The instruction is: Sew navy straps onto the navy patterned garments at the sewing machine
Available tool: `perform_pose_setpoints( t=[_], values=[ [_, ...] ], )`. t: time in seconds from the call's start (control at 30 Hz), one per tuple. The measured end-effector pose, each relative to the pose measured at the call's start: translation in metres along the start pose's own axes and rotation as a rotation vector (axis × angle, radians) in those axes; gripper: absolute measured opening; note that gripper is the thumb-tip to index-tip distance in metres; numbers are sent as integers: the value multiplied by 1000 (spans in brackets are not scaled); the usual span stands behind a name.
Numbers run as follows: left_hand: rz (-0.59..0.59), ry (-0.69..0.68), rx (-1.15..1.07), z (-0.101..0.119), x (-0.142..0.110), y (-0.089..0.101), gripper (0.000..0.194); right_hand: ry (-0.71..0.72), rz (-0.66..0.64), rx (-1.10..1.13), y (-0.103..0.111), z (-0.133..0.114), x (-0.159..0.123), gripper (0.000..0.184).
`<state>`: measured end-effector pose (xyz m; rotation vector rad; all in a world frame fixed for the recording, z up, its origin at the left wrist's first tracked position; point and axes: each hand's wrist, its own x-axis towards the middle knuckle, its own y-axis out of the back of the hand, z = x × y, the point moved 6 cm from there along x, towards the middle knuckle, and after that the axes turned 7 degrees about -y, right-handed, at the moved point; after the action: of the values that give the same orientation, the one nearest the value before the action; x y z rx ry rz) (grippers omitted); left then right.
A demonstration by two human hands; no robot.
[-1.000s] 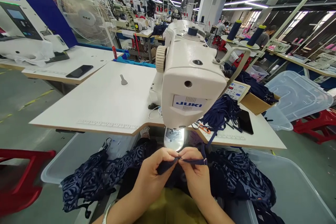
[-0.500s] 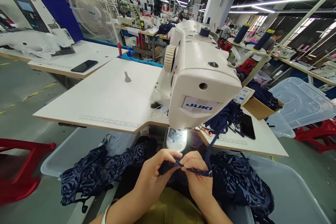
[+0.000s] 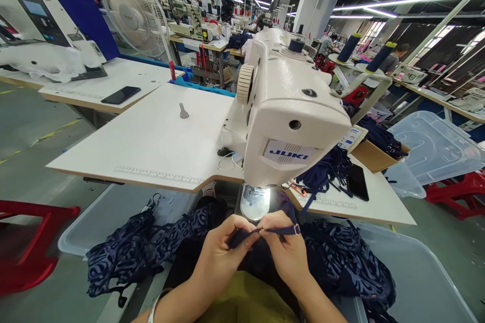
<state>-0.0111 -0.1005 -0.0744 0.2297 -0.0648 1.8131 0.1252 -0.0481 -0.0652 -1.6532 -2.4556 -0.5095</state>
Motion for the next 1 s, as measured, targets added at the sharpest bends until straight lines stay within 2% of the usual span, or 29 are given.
perform_pose_setpoints(
  t=[0.07, 0.13, 0.3, 0.37, 0.4, 0.47, 0.5, 0.53, 0.57, 0.63, 0.67, 0.73, 0.87, 1.0],
  values=[
    [11, 120, 0, -9, 0, -2, 25, -91, 4, -124, 0, 4, 4, 5],
    [23, 218, -35, -15, 0, -4, 30, -123, 1, -235, 0, 4, 8, 4],
    [-30, 249, -169, -22, 4, -8, 33, -134, -68, -346, -2, -1, 17, 9],
    [26, 144, -11, -22, 5, 3, 32, -165, -54, -326, 0, -1, 21, 14],
    [105, 33, 138, -18, 6, 11, 35, -183, -29, -312, 2, 0, 24, 17],
    [308, -286, 495, 2, 3, 27, 41, -238, 25, -284, 7, 3, 31, 22],
    [360, -469, 654, 14, -1, 29, 41, -274, 36, -264, 9, 6, 34, 25],
    [339, -647, 781, 25, -3, 25, 41, -313, 36, -237, 9, 9, 37, 26],
    [248, -798, 872, 32, -4, 18, 39, -352, 27, -203, 9, 12, 40, 27],
    [-23, -984, 982, 37, -4, 3, 35, -424, -4, -131, 8, 18, 43, 27],
    [-140, -1019, 1020, 37, -3, -3, 33, -455, -18, -97, 7, 21, 44, 27],
    [-242, -1002, 1077, 32, 2, -6, 35, -497, -56, -32, 6, 25, 45, 28],
    [-213, -900, 1091, 18, 6, -7, 38, -483, -117, 105, 8, 31, 50, 23],
    [-106, -864, 1078, 11, 7, -11, 32, -410, -39, 27, 18, 34, 63, 19]
  ],
)
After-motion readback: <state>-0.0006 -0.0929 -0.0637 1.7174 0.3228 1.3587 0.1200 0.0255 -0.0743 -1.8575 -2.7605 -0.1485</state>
